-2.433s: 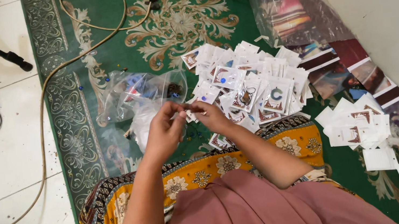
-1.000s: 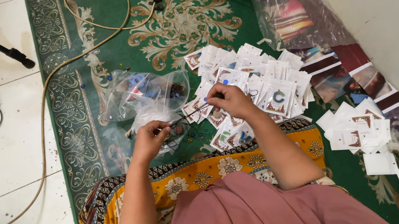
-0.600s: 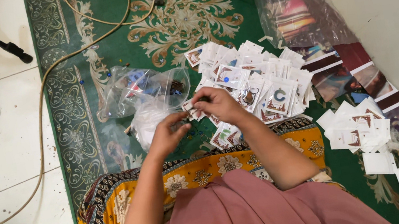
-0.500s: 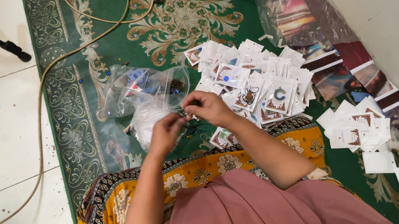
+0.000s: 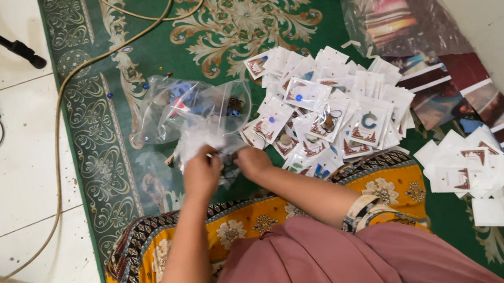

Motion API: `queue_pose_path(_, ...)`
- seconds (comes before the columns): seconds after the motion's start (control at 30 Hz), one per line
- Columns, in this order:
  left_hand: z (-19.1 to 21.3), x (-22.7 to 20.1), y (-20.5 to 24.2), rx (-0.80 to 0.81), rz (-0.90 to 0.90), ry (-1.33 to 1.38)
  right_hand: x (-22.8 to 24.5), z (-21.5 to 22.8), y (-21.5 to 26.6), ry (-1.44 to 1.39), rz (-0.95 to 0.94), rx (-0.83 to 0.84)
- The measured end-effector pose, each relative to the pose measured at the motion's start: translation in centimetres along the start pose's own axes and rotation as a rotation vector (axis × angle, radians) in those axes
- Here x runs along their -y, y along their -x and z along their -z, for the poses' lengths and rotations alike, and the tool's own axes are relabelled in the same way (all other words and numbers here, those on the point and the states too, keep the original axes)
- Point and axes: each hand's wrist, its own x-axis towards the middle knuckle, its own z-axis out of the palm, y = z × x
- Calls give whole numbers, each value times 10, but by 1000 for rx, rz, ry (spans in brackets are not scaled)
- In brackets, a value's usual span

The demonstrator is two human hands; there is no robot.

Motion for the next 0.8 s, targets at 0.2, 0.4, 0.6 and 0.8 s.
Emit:
queue_pose_path(0.2,-69,41,-17,87,44,-140,11,8,6,123,44,7)
queue_pose_path(0.4,-69,65,-37,-118,-166,-404,17,56,31,-354,152,15)
queue_pose_path(0.6,-54,36,-17,-151,-157,-536,0,121,47,-1403,-110,320)
queue_pose_path(0.8,-53,10,-17,-331,-235,-456,-19,163,73,-1506,127,256)
